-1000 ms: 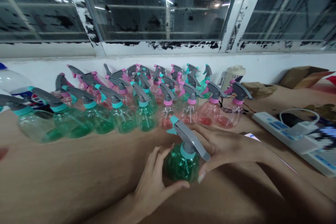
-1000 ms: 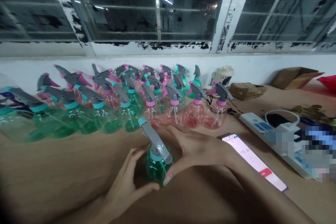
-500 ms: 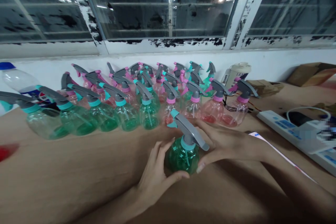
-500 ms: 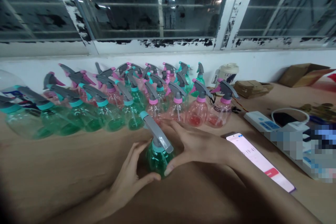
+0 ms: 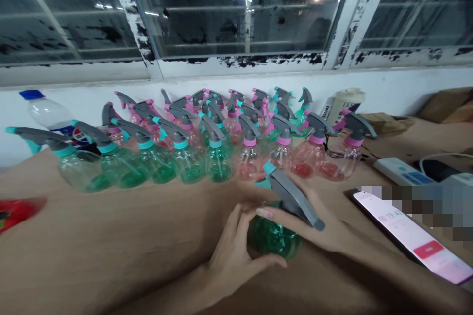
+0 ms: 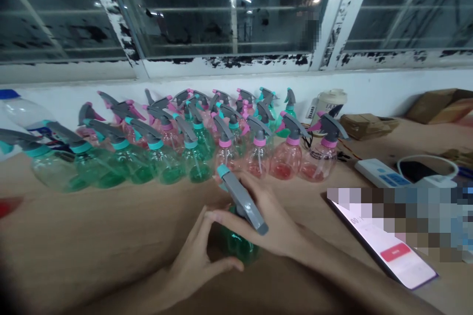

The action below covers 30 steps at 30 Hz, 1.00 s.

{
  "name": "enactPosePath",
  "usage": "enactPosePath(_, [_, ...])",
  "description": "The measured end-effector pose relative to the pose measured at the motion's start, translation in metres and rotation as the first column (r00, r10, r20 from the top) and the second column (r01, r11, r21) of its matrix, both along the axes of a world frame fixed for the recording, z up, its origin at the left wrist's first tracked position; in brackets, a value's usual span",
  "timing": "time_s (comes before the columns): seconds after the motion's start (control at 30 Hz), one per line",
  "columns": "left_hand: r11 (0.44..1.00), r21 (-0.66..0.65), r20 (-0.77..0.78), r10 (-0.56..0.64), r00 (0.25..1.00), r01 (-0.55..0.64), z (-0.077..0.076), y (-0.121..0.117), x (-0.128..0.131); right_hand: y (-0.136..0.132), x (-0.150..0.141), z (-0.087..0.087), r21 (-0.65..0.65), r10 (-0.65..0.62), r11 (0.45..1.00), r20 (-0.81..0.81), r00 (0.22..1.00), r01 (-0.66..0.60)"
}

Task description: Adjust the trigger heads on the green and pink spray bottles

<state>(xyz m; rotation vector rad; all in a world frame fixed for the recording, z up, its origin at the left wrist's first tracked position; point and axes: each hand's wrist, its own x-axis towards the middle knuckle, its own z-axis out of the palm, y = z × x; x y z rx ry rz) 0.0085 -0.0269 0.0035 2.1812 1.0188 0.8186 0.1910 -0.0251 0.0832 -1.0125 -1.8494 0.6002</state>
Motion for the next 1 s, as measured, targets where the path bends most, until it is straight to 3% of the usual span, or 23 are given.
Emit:
enactPosePath(0.3, [0.999, 0.014, -0.009, 0.035, 0.999, -0.035, -0.002, -0.002, 0.0, 0.001, 0.0, -0.003, -0.044, 0.01, 0.999, -0.002, 1.0, -0.01])
enactPosePath(0.4, [0.996, 0.086, -0.018, 0.035, 0.999, -0.033, -0.001, -0.002, 0.0, 0.0, -0.002, -0.008, -0.053, -0.004, 0.999, -0.027, 1.0, 0.002])
enactPosePath(0.6, [0.96, 0.262, -0.088, -0.08, 0.993, 0.1, 0.006, 0.01, -0.019, -0.003, -0.004, -0.015, -0.088, -0.021, 0.996, -0.07, 0.997, 0.015])
enactPosePath(0.67, [0.954, 0.294, -0.133, -0.012, 0.991, 0.051, 0.008, 0.021, -0.031, -0.003, -0.004, -0.015, -0.093, -0.046, 0.995, -0.049, 0.998, 0.042])
enactPosePath(0.83, [0.912, 0.346, -0.173, 0.294, 0.94, -0.222, 0.011, 0.049, -0.053, -0.001, -0.002, -0.01, -0.098, -0.03, 0.995, -0.001, 1.0, 0.03])
enactPosePath(1.0, [0.865, 0.447, -0.257, 0.368, 0.894, -0.228, 0.008, 0.054, -0.051, -0.001, -0.002, -0.005, 0.041, -0.107, 0.994, 0.057, 0.993, 0.105])
